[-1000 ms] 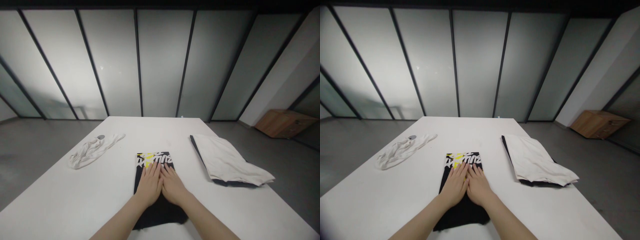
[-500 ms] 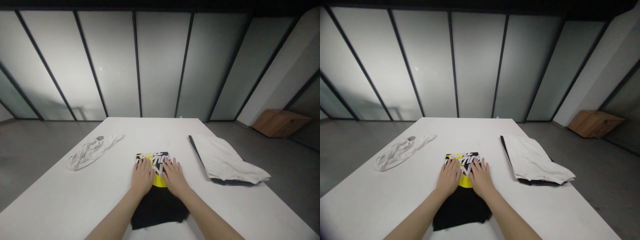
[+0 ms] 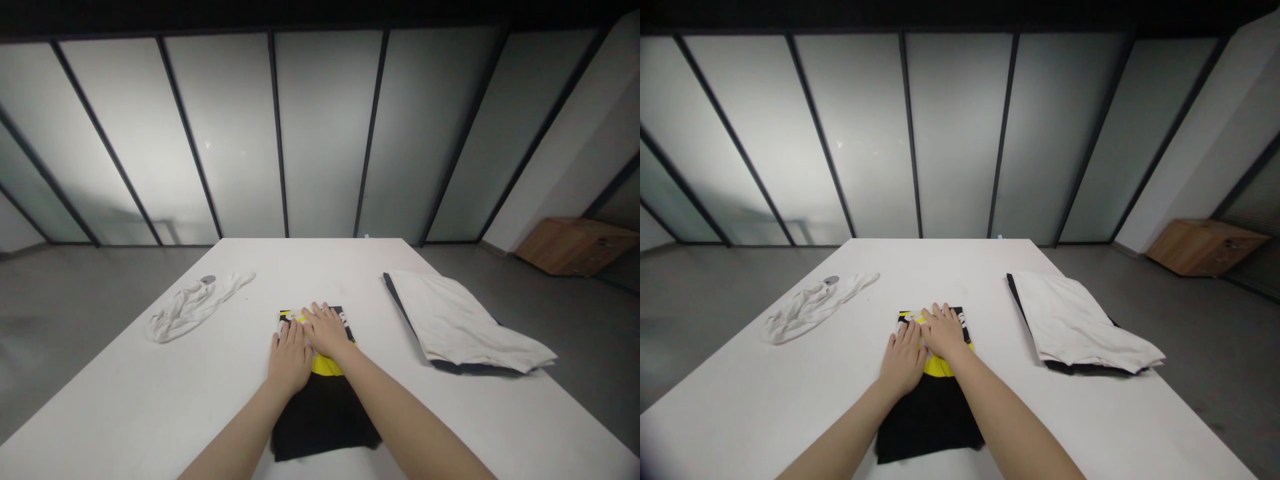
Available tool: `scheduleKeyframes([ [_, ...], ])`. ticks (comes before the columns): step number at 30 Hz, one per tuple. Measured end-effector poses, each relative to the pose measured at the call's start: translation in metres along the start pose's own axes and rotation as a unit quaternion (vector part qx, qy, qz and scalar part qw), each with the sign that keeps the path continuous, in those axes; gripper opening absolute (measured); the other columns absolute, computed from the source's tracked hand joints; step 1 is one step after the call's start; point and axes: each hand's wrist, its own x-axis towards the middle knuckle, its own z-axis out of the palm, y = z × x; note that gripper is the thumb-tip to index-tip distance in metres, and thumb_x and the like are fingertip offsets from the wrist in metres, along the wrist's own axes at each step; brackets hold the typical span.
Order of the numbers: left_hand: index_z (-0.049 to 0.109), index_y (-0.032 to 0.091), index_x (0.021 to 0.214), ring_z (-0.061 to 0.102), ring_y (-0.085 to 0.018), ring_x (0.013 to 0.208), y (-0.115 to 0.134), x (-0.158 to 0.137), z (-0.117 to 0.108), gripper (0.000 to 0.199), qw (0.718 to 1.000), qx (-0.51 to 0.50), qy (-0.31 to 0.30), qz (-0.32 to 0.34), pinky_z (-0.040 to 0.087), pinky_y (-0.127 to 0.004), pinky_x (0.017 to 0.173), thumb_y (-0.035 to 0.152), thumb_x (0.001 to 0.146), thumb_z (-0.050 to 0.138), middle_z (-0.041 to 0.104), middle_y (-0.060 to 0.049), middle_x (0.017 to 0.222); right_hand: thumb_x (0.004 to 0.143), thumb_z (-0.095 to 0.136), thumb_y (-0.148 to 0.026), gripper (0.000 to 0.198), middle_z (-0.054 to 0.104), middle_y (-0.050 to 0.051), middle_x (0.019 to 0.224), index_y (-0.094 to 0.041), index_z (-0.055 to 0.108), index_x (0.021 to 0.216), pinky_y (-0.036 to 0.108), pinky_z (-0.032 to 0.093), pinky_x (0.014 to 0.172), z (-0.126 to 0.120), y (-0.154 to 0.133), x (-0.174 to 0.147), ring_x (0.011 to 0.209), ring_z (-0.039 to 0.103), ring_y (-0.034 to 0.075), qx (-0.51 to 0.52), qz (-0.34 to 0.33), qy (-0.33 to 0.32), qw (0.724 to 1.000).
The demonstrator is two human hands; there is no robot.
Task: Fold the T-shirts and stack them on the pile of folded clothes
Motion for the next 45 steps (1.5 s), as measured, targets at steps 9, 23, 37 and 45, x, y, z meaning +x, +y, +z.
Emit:
scheduleKeyframes([
  [9, 0.034, 0.008, 0.167, 0.024, -0.039, 0.161, 0.026, -0.047, 0.004, 0.085, 0.989, -0.01, 0.001, 0.146, 0.02, -0.06, 0.13, 0.062, 0.101, 0.041, 0.03, -0.019, 0.173, 0.11, 0.031, -0.034, 0.054, 0.048, 0.012, 0.165, -0.018, 0.056, 0.155, 0.048, 0.024, 0.128, 0.0, 0.018, -0.001, 0.155, 0.038, 0.031, 0.015, 0.013, 0.071, 0.997],
  [23, 0.049, 0.016, 0.159, 0.039, -0.036, 0.155, 0.026, -0.041, 0.014, 0.059, 0.982, -0.042, 0.089, 0.159, 0.033, -0.061, 0.125, 0.04, 0.107, 0.038, 0.046, -0.016, 0.165, 0.102, 0.047, -0.036, 0.071, 0.022, 0.009, 0.176, -0.018, 0.032, 0.169, 0.055, 0.018, 0.131, 0.023, 0.021, -0.136, 0.162, 0.021, 0.037, -0.012, -0.013, 0.012, 1.0],
  [37, 0.027, 0.016, 0.17, 0.015, -0.04, 0.163, 0.038, -0.056, -0.005, 0.094, 0.974, -0.047, -0.037, 0.22, 0.01, -0.068, 0.129, 0.078, 0.1, 0.033, 0.021, -0.019, 0.175, 0.108, 0.033, -0.04, 0.064, 0.021, 0.011, 0.176, -0.019, 0.034, 0.168, 0.056, 0.015, 0.13, 0.001, 0.046, -0.118, 0.162, 0.018, 0.04, -0.042, 0.134, -0.013, 0.99],
  [45, 0.029, 0.015, 0.169, 0.02, -0.044, 0.161, 0.043, -0.056, -0.026, 0.105, 0.961, -0.085, -0.11, 0.24, 0.012, -0.07, 0.127, 0.087, 0.093, 0.035, 0.025, -0.022, 0.174, 0.106, 0.035, -0.038, 0.065, 0.021, 0.01, 0.176, -0.02, 0.033, 0.169, 0.055, 0.015, 0.13, -0.001, 0.047, -0.116, 0.162, 0.017, 0.039, -0.053, 0.136, -0.022, 0.989],
])
